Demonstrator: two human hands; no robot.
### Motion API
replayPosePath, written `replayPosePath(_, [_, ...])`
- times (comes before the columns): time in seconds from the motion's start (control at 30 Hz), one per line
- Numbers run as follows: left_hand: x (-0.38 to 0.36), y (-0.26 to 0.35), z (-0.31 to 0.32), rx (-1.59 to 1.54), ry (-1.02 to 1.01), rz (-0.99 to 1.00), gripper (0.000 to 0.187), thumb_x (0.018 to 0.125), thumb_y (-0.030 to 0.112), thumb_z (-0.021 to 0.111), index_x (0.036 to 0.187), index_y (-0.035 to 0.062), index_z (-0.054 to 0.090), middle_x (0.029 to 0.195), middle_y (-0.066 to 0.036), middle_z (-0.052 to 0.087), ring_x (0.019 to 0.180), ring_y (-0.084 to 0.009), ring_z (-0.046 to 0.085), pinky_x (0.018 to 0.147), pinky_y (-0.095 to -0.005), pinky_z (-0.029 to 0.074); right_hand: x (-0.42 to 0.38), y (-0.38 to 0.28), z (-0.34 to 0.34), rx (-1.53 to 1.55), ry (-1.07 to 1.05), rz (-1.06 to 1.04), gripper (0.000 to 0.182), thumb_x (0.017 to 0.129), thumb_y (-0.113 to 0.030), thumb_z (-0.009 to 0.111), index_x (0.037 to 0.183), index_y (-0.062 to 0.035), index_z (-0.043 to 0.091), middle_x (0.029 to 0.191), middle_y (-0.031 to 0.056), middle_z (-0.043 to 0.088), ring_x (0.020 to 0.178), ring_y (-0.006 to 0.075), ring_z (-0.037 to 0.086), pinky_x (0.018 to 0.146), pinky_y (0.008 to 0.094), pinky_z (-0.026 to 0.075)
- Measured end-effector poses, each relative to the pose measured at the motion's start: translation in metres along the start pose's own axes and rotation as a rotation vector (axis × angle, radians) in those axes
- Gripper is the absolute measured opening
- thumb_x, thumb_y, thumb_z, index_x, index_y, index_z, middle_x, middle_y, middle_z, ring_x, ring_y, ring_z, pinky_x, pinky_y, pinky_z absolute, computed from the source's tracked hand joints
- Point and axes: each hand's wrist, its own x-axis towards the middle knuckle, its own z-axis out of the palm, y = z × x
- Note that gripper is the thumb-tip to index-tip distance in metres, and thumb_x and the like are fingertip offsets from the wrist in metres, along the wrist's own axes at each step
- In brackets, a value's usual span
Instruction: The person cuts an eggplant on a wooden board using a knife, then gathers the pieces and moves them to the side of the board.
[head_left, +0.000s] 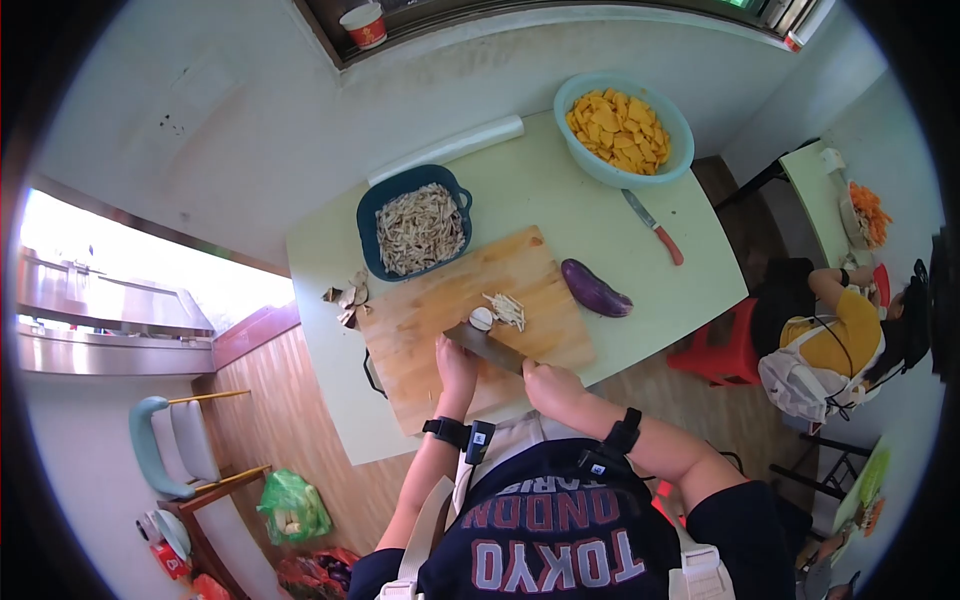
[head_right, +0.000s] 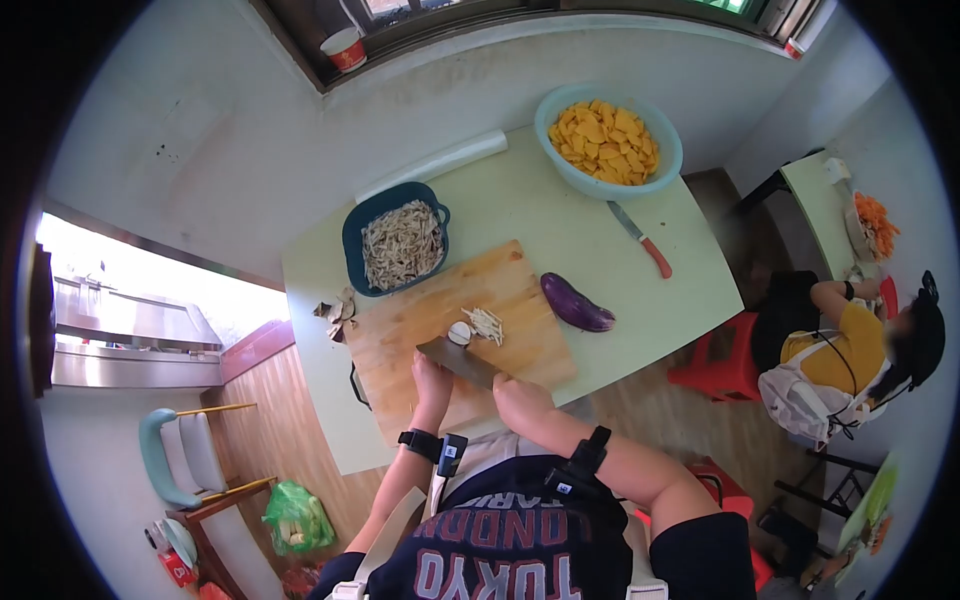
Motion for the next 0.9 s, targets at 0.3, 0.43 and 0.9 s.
replayPosePath(0.3, [0.004, 0.002, -0.004, -0.014, -0.06, -0.045, 0.014, 0.07, 0.0, 0.058, 0.084, 0.0006, 0.059, 0.081, -0.017, 0.059, 0.079, -0.0344, 0.056, 0.069, -0.039, 0.047, 0.059, 0.009, 0.017, 0.03, 0.125, -0.092, 0.017, 0.076, -0.009, 0.049, 0.085, 0.0048, 0.052, 0.066, 0.0228, 0.06, 0.062, 0.0377, 0.061, 0.055, 0.0459, 0.049])
replayPosePath(0.43, [0.003, 0.0, -0.005, -0.092, -0.113, -0.114, 0.009, 0.073, 0.003, 0.058, 0.082, 0.0018, 0.058, 0.089, -0.015, 0.058, 0.085, -0.0347, 0.052, 0.073, -0.0405, 0.043, 0.061, 0.026, 0.009, 0.173, 0.118, -0.093, 0.017, 0.077, -0.013, 0.049, 0.08, 0.0015, 0.056, 0.066, 0.0231, 0.059, 0.06, 0.0383, 0.059, 0.057, 0.0476, 0.048])
replayPosePath(0.9, [0.0, -0.011, 0.003, -0.004, -0.044, -0.049, 0.025, 0.069, 0.0, 0.056, 0.093, 0.0027, 0.062, 0.09, -0.019, 0.059, 0.088, -0.0376, 0.054, 0.075, -0.0418, 0.045, 0.016, -0.002, 0.005, 0.01, 0.013, -0.002, 0.019, 0.077, -0.013, 0.049, 0.088, 0.0028, 0.051, 0.062, 0.0204, 0.06, 0.058, 0.0373, 0.06, 0.052, 0.0471, 0.048])
